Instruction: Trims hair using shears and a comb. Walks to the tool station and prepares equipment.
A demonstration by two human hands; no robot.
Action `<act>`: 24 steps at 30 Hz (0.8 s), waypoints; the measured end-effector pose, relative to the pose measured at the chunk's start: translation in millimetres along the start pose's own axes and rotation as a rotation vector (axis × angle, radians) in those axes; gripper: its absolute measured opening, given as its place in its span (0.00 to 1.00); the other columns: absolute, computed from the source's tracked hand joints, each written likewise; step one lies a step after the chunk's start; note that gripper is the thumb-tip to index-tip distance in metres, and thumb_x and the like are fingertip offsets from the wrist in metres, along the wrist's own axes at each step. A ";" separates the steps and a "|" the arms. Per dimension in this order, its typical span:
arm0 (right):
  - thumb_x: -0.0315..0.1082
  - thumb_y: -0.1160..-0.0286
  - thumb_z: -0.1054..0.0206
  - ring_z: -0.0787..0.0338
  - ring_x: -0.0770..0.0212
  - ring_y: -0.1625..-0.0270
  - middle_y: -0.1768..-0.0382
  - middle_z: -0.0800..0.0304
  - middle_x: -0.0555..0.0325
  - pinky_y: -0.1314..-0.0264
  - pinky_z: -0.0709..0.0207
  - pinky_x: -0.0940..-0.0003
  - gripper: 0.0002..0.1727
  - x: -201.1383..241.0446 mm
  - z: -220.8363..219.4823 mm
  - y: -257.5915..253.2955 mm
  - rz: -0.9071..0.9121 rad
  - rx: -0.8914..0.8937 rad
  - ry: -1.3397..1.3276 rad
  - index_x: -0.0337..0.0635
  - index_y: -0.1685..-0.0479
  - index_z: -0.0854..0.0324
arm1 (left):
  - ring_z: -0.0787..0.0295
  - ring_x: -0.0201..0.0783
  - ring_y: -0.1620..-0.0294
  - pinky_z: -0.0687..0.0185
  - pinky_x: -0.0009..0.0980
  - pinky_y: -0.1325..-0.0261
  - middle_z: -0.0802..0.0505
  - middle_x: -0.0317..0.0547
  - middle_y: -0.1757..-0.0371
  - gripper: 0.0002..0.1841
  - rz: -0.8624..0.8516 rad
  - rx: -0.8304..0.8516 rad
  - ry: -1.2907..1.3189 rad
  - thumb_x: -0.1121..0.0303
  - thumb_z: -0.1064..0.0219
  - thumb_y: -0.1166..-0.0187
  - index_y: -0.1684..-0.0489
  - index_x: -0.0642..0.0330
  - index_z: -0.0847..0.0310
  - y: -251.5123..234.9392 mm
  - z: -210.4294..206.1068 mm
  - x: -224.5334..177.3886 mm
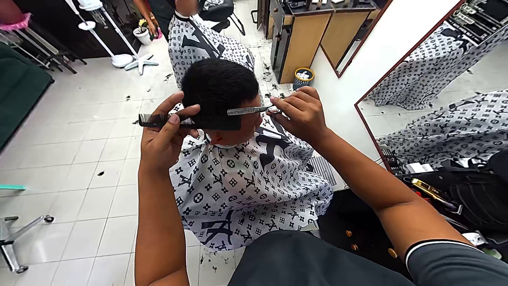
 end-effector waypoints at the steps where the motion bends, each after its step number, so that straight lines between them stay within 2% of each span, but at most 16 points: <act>1: 0.39 0.22 0.28 0.08 0.54 0.57 0.65 0.04 0.53 0.34 0.25 0.54 0.15 0.4 1.0 -1.2 0.005 -0.008 -0.006 0.43 0.43 0.07 | 0.04 0.31 0.53 0.10 0.23 0.54 0.05 0.40 0.38 0.20 0.008 -0.004 -0.014 0.65 0.49 0.08 0.20 0.49 0.28 0.0 2.4 0.8; 5: 0.43 0.24 0.27 0.08 0.53 0.50 0.59 0.04 0.53 0.31 0.27 0.53 0.18 3.0 0.0 -6.3 0.016 0.022 -0.001 0.43 0.40 0.09 | 0.04 0.30 0.53 0.10 0.23 0.53 0.05 0.38 0.39 0.20 -0.005 -0.036 -0.016 0.68 0.52 0.08 0.21 0.49 0.31 -3.4 2.5 -0.7; 9: 0.37 0.23 0.27 0.08 0.54 0.59 0.65 0.04 0.51 0.36 0.24 0.54 0.14 6.4 6.2 -10.3 -0.010 -0.013 -0.033 0.41 0.45 0.07 | 0.05 0.31 0.51 0.10 0.24 0.51 0.06 0.37 0.38 0.16 -0.102 -0.067 0.061 0.65 0.49 0.08 0.25 0.48 0.28 -5.6 -6.6 -9.9; 11: 0.39 0.24 0.25 0.07 0.55 0.57 0.63 0.04 0.50 0.36 0.23 0.54 0.16 3.3 15.2 -12.3 -0.068 -0.025 -0.049 0.40 0.44 0.08 | 0.07 0.28 0.56 0.11 0.22 0.54 0.05 0.35 0.44 0.12 -0.117 -0.224 0.170 0.61 0.51 0.06 0.37 0.44 0.24 -1.9 -7.2 -11.7; 13: 0.42 0.24 0.25 0.07 0.54 0.56 0.61 0.04 0.49 0.36 0.24 0.53 0.19 -0.7 24.4 -15.4 -0.106 -0.023 -0.039 0.39 0.42 0.09 | 0.10 0.22 0.61 0.13 0.18 0.57 0.06 0.28 0.55 0.19 -0.032 -0.453 0.238 0.53 0.58 0.05 0.53 0.41 0.19 2.4 -7.2 -5.6; 15: 0.43 0.24 0.25 0.07 0.54 0.57 0.62 0.04 0.50 0.35 0.24 0.53 0.19 -2.5 31.5 -18.7 -0.110 -0.017 -0.012 0.40 0.42 0.09 | 0.11 0.20 0.63 0.15 0.16 0.59 0.08 0.25 0.61 0.23 0.098 -0.604 0.188 0.49 0.60 0.05 0.61 0.42 0.18 5.9 -6.4 7.7; 17: 0.42 0.24 0.25 0.07 0.54 0.57 0.63 0.04 0.50 0.34 0.25 0.53 0.18 -1.3 35.5 -22.5 -0.089 -0.004 0.008 0.40 0.42 0.09 | 0.09 0.21 0.62 0.13 0.18 0.57 0.05 0.26 0.61 0.19 0.152 -0.586 0.113 0.53 0.56 0.05 0.57 0.44 0.18 12.3 -4.2 20.9; 19: 0.43 0.24 0.26 0.07 0.53 0.55 0.61 0.04 0.50 0.33 0.25 0.51 0.19 0.4 36.2 -24.6 -0.056 0.040 0.032 0.41 0.41 0.09 | 0.10 0.22 0.65 0.13 0.17 0.61 0.06 0.28 0.59 0.11 0.115 -0.408 0.127 0.62 0.53 0.06 0.45 0.45 0.23 20.8 -0.2 31.2; 20: 0.43 0.23 0.27 0.07 0.52 0.54 0.60 0.04 0.49 0.32 0.24 0.51 0.19 1.2 35.7 -24.7 -0.038 0.068 0.043 0.41 0.41 0.09 | 0.10 0.23 0.65 0.13 0.17 0.62 0.06 0.30 0.54 0.12 0.101 -0.311 0.160 0.65 0.52 0.08 0.40 0.45 0.22 25.7 2.4 35.9; 22: 0.40 0.21 0.29 0.06 0.51 0.55 0.62 0.04 0.49 0.32 0.24 0.50 0.16 3.4 33.8 -25.7 0.012 0.102 0.057 0.40 0.43 0.09 | 0.08 0.24 0.60 0.12 0.19 0.60 0.06 0.33 0.42 0.14 0.115 -0.174 0.173 0.63 0.49 0.09 0.36 0.44 0.18 32.8 7.5 42.1; 24: 0.40 0.20 0.30 0.06 0.51 0.53 0.61 0.04 0.50 0.31 0.25 0.49 0.16 7.4 30.0 -28.5 0.060 0.133 0.075 0.42 0.42 0.09 | 0.06 0.27 0.54 0.10 0.21 0.54 0.06 0.35 0.36 0.15 0.126 -0.130 0.174 0.61 0.47 0.08 0.34 0.44 0.17 33.7 10.4 43.5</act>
Point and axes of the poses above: each hand's wrist, its own y-axis away from the middle knuckle, its own z-axis out of the back of the hand, x = y × z, the point moved 6 cm from there along -y, towards the middle knuckle
